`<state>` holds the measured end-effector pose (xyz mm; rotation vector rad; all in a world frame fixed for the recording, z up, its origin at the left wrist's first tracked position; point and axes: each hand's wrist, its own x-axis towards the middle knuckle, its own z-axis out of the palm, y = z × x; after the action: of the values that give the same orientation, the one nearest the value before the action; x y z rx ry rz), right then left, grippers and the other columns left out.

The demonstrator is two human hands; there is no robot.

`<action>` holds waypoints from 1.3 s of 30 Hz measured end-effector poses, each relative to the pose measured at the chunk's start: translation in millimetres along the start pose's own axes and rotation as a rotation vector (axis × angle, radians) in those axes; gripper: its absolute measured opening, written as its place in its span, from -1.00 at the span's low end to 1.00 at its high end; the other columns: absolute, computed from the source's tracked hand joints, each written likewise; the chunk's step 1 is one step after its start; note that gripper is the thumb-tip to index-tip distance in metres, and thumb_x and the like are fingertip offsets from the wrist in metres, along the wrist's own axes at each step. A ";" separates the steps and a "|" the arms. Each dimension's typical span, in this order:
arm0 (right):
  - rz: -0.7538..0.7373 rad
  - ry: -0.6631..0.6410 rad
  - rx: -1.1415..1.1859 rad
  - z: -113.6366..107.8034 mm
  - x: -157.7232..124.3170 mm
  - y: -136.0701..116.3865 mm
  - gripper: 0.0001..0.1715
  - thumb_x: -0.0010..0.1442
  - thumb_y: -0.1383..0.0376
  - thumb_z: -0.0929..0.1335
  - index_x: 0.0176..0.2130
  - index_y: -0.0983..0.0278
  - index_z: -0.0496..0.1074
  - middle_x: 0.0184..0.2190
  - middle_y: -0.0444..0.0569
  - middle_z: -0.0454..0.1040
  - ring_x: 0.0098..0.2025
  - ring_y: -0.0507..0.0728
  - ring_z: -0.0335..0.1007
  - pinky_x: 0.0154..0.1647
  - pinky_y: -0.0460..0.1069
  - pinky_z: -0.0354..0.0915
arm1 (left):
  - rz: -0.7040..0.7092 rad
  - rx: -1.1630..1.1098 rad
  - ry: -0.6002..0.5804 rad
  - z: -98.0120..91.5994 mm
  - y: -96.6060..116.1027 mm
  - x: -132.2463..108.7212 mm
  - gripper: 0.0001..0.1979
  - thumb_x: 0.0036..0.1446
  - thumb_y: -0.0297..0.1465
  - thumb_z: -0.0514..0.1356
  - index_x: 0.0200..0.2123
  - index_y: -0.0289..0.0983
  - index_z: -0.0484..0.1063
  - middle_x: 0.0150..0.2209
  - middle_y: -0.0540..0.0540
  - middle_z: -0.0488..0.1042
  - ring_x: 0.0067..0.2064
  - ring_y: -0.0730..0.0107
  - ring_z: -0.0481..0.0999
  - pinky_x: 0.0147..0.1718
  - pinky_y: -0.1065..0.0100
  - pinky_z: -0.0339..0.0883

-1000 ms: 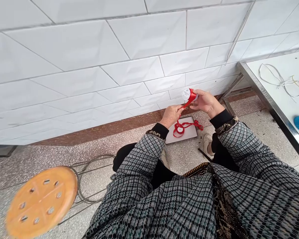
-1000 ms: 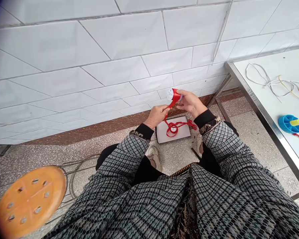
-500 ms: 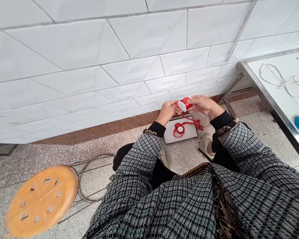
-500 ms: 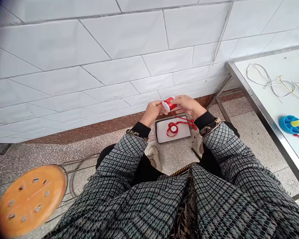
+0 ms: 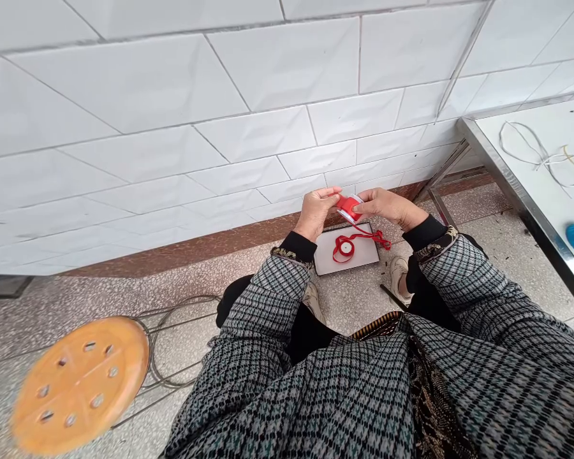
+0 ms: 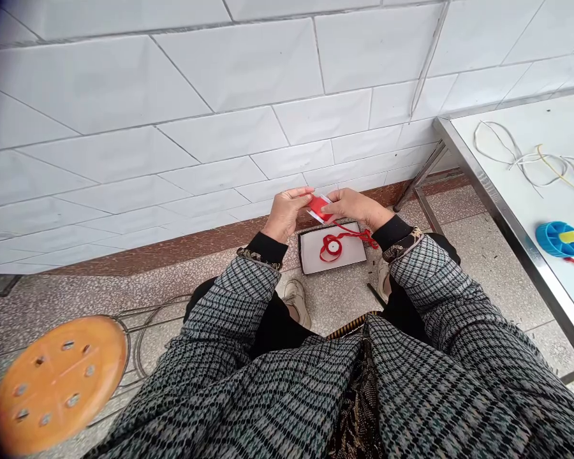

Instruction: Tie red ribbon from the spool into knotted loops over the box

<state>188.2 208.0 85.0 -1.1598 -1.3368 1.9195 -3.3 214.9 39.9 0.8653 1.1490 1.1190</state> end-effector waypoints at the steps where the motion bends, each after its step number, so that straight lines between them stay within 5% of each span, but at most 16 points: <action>1: 0.014 -0.005 -0.018 0.8 0.1 -0.3 -0.76 -0.07 0.26 0.65 -0.45 0.29 0.60 -0.48 -0.11 0.63 -0.43 0.02 0.57 -0.32 -0.10 0.52 | 0.014 0.005 0.015 0.6 0.6 -0.4 -0.75 -0.01 -0.45 0.41 -0.21 -0.38 0.60 -0.35 -0.12 0.66 -0.34 0.35 0.64 -0.22 0.27 0.59; 6: 0.123 0.009 -0.181 5.8 -1.9 -5.3 -0.91 0.17 0.43 0.52 -0.38 0.32 0.58 -0.47 -0.14 0.61 -0.45 -0.01 0.59 -0.34 -0.16 0.43 | 0.059 0.011 0.087 0.3 4.6 -1.4 -0.75 0.03 -0.46 0.35 -0.17 -0.39 0.61 -0.27 -0.18 0.69 -0.26 0.32 0.67 -0.24 0.30 0.58; 12: 0.175 0.107 -0.369 14.0 1.7 -4.6 -0.80 0.27 0.47 0.44 -0.41 0.31 0.51 -0.54 -0.15 0.55 -0.54 -0.02 0.49 -0.44 -0.14 0.27 | 0.192 0.023 0.163 -0.4 2.1 5.3 -0.80 0.05 -0.47 0.30 -0.21 -0.34 0.62 -0.29 -0.13 0.68 -0.24 0.37 0.66 -0.27 0.38 0.54; 17: 0.186 0.210 -0.524 15.3 9.7 2.2 -0.87 0.28 0.39 0.42 -0.35 0.28 0.48 -0.58 -0.15 0.52 -0.52 0.04 0.51 -0.43 -0.12 0.25 | 0.380 0.226 0.188 4.3 -7.0 3.3 -0.74 0.09 -0.57 0.19 -0.20 -0.29 0.63 -0.30 -0.07 0.65 -0.34 0.45 0.59 -0.27 0.40 0.51; 23: 0.114 0.349 -0.787 15.9 12.4 3.8 -0.88 0.29 0.29 0.40 -0.30 0.29 0.50 -0.54 -0.09 0.56 -0.39 0.12 0.58 -0.35 -0.08 0.26 | 0.791 0.535 0.220 9.4 -23.5 -5.2 -0.52 0.04 -0.71 0.12 -0.03 -0.24 0.59 -0.17 -0.06 0.58 -0.11 0.39 0.60 0.01 0.33 0.51; 26: 0.047 0.439 -0.882 15.6 14.3 4.9 -0.83 0.32 0.27 0.37 -0.23 0.32 0.53 -0.45 -0.01 0.62 -0.27 0.16 0.61 -0.30 -0.07 0.26 | 0.857 0.560 0.232 10.6 -36.3 -3.2 -0.46 0.08 -0.70 0.14 0.10 -0.22 0.50 -0.11 -0.08 0.55 -0.08 0.37 0.59 0.03 0.29 0.53; 33: -0.061 0.531 -0.748 12.5 17.8 9.8 -0.86 0.29 0.30 0.37 -0.25 0.33 0.52 -0.44 -0.03 0.63 -0.32 0.12 0.61 -0.29 -0.08 0.30 | 0.759 0.435 0.186 18.6 -57.2 1.3 -0.49 0.33 -0.53 0.12 0.31 -0.14 0.26 -0.04 -0.12 0.54 -0.09 0.39 0.63 0.00 0.28 0.58; 39: -0.080 0.494 -0.364 3.1 30.1 23.3 -0.87 0.28 0.35 0.35 -0.22 0.30 0.53 -0.33 -0.05 0.67 -0.34 0.09 0.64 -0.28 -0.09 0.39 | 0.769 0.518 0.196 18.5 -56.3 -2.0 -0.55 0.44 -0.41 0.05 0.35 -0.12 0.21 -0.06 -0.11 0.60 -0.09 0.36 0.64 0.00 0.26 0.58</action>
<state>171.8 221.7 53.4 -1.5984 -1.4466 1.2422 27.1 199.5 -8.7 1.7250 1.3334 1.5716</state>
